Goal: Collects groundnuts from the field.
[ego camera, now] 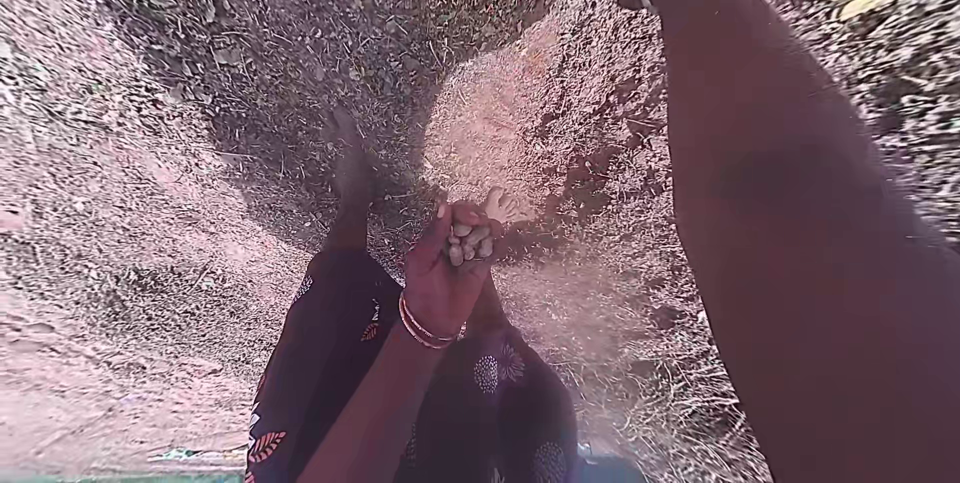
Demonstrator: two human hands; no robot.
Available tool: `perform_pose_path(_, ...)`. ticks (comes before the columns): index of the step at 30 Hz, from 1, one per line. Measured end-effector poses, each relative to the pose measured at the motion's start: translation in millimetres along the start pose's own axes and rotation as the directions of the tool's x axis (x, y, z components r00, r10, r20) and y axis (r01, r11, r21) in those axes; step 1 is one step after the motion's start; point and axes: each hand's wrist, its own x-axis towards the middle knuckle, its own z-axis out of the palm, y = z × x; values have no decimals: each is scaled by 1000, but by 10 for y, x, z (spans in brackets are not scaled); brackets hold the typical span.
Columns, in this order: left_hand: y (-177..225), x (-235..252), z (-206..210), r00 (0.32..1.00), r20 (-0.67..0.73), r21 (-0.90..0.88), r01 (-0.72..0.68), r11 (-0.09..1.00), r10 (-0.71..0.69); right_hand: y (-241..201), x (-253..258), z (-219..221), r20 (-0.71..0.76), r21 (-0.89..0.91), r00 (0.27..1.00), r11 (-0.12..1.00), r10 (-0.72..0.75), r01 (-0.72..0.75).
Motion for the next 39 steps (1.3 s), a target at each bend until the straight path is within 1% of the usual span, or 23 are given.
perform_pose_path(3,4,28,-16,1000,12,-10,-6,1000,7,46,-27,304,-13,-74,999,996,52,-53)
perform_pose_path(7,61,37,6,999,26,-29,-19,999,20,31,-247,570,45,-115,989,984,144,-138)
perform_pose_path(8,77,43,15,999,32,-41,-24,999,25,61,-270,647,60,-123,987,983,148,-140)
perform_pose_path(9,92,46,26,999,35,-51,-30,998,31,85,-315,735,73,-110,989,987,127,-119)
perform_pose_path(11,119,42,41,998,42,-61,-41,997,43,93,-451,951,107,-63,993,997,40,-33)
perform_pose_path(13,131,26,34,998,47,-78,-44,996,47,44,-607,1256,191,-55,981,998,18,-8)
perform_pose_path(15,147,32,44,997,44,-97,-51,994,55,-55,-797,1482,318,-68,948,998,29,-8)
perform_pose_path(17,182,33,54,997,34,-115,-68,991,72,-166,-925,1591,470,-81,883,996,8,34)
perform_pose_path(18,189,31,55,996,35,-119,-75,990,79,-184,-953,1579,481,-83,877,996,2,43)
perform_pose_path(19,193,33,47,996,39,-118,-76,990,81,-168,-924,1531,434,-82,901,996,2,38)
perform_pose_path(20,187,31,29,996,44,-118,-73,990,78,-144,-882,1407,334,-64,943,998,3,20)
perform_pose_path(21,175,26,9,997,42,-117,-66,991,71,-115,-801,1241,200,-19,980,1000,12,-8)
perform_pose_path(22,157,21,-7,998,33,-115,-56,992,60,-88,-679,1049,54,32,998,999,29,-30)
perform_pose_path(23,136,17,-15,999,22,-111,-44,993,46,-63,-518,843,-62,69,997,997,44,-39)
perform_pose_path(24,112,14,-22,999,16,-105,-33,994,35,-30,-336,656,-147,94,988,995,40,-27)
perform_pose_path(25,87,9,-28,1000,11,-96,-25,995,26,-6,-192,513,-185,104,982,995,25,-6)
perform_pose_path(27,55,-3,-51,1000,12,-70,-10,997,11,19,-44,470,-164,69,986,998,6,5)
perform_pose_path(30,41,4,-46,1000,6,-50,-10,999,10,37,-92,770,-102,-4,995,1000,13,-14)
perform_pose_path(33,22,-3,-1,1000,-13,-63,-13,998,13,98,-253,997,36,-1,999,1000,-23,23)
perform_pose_path(35,11,26,33,1000,-15,-76,-6,997,5,57,-413,943,175,30,985,1000,-12,7)
perform_pose_path(36,11,29,44,1000,-22,-76,-5,997,4,59,-473,943,187,55,982,998,8,-19)
perform_pose_path(37,11,19,45,1000,-30,-73,-4,997,2,85,-520,951,142,75,989,996,42,-53)
perform_pose_path(39,11,21,26,1000,-20,-75,-6,997,4,160,-516,877,-62,143,994,986,92,-82)
